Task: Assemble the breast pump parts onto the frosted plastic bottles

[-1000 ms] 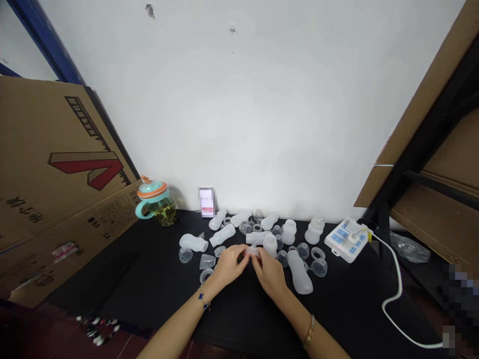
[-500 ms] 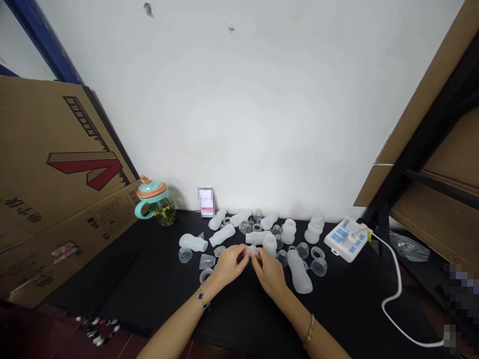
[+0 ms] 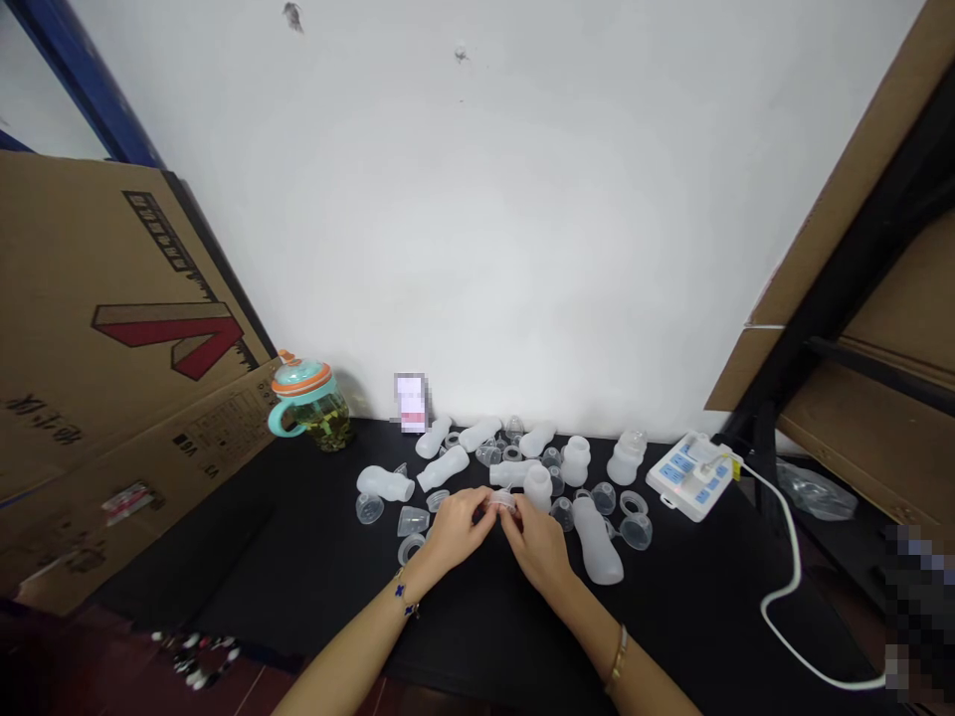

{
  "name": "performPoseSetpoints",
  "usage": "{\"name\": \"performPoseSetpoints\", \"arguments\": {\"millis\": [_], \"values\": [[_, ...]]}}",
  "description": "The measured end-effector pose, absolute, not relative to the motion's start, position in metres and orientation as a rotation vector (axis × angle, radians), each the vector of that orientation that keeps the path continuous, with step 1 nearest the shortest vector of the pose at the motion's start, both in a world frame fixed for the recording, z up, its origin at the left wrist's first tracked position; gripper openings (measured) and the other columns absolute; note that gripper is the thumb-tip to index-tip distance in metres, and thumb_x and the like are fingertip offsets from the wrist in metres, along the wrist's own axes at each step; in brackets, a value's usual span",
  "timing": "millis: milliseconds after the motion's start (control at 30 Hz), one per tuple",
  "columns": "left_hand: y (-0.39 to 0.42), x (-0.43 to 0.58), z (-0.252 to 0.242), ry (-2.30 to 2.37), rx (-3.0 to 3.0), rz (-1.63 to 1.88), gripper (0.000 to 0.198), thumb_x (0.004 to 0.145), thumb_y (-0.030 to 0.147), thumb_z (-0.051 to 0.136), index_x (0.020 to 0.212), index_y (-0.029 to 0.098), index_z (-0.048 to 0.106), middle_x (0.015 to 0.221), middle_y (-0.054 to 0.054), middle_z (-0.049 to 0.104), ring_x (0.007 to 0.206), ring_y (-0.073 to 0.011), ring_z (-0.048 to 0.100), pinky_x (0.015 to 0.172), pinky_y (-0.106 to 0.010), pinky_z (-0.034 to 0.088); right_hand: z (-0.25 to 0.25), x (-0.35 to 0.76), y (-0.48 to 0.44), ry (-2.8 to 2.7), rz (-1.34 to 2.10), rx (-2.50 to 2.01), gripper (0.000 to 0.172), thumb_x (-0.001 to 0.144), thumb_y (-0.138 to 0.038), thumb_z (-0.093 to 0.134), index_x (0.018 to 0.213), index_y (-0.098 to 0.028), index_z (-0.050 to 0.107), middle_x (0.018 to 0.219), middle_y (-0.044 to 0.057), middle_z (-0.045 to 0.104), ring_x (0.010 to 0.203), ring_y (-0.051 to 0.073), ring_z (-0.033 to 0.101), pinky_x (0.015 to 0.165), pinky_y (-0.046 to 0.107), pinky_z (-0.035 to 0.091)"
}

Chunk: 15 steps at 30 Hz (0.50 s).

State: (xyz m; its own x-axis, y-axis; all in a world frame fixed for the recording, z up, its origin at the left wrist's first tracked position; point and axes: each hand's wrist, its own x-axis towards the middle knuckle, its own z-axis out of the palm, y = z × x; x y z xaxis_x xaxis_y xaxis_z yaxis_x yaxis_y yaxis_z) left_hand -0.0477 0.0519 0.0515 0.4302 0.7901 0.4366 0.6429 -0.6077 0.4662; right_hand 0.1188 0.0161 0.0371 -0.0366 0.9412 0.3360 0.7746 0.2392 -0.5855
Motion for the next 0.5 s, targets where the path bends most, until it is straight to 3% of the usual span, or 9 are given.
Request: {"name": "performPoseSetpoints", "arguments": {"millis": [500], "values": [[0.0517, -0.0482, 0.0514, 1.269, 2.447, 0.916, 0.017, 0.092, 0.023, 0.052, 0.076, 0.02, 0.056, 0.07, -0.001, 0.062, 0.066, -0.0165, 0.058, 0.061, -0.026, 0.031, 0.0345, 0.1189, 0.0165, -1.848, 0.334, -1.571, 0.034, 0.101, -0.046, 0.039, 0.083, -0.022, 0.055, 0.068, 0.0, 0.064, 0.062, 0.018, 0.061, 0.057, 0.027, 0.034]]}}
